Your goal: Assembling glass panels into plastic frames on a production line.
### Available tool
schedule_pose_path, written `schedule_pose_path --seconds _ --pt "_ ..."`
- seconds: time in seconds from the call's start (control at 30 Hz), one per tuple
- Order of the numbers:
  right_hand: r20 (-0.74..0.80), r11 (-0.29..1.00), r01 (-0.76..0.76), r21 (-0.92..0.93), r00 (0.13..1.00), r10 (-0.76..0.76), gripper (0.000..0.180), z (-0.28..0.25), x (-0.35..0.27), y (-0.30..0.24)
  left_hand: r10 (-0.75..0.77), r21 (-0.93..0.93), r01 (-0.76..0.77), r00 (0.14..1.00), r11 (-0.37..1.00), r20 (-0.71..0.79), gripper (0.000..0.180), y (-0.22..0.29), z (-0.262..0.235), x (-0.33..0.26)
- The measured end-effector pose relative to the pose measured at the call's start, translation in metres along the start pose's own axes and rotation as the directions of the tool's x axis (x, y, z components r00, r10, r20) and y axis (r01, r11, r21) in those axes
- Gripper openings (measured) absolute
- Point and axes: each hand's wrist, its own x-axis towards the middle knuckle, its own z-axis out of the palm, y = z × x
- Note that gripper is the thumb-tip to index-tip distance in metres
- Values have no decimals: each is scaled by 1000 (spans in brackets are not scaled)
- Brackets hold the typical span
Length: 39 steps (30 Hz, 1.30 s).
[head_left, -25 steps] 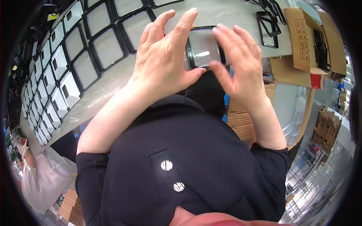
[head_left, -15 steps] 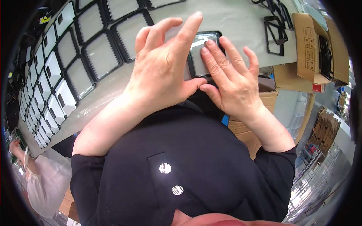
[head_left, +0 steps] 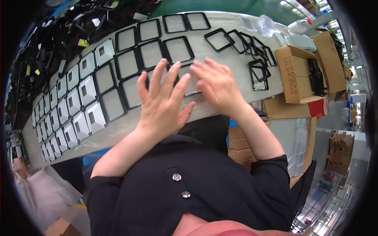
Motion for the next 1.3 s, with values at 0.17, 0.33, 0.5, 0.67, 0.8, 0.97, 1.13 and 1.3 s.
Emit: schedule_pose_path --seconds 0.17,0.33,0.5,0.67,0.8,0.97,1.13,1.3 --pt "-173 895 -188 -405 977 127 29 -1 39 57 17 -28 -19 995 999 -95 42 -18 5 -3" --pt "19 933 -130 -336 989 144 14 -21 20 60 20 -96 -30 994 995 -107 37 -22 9 -5" --pt "169 970 -242 15 957 236 18 -64 -7 47 46 -166 -65 992 984 -118 30 -24 11 -5" --pt "-184 903 -421 -89 898 401 29 -77 57 123 140 -180 -153 987 972 -81 28 -18 13 -3" --pt "-187 730 -550 -406 832 522 42 -59 81 213 238 -155 -225 969 962 72 43 1 15 13" --pt "-197 660 -616 -431 778 597 39 -37 99 242 258 -128 -235 942 963 214 58 18 34 49" --pt "-210 765 -531 -363 847 489 37 -46 77 282 183 -136 -136 879 981 440 71 26 68 87" --pt "-223 809 -569 150 778 588 40 -85 56 250 172 -183 -114 923 976 344 62 32 68 90"
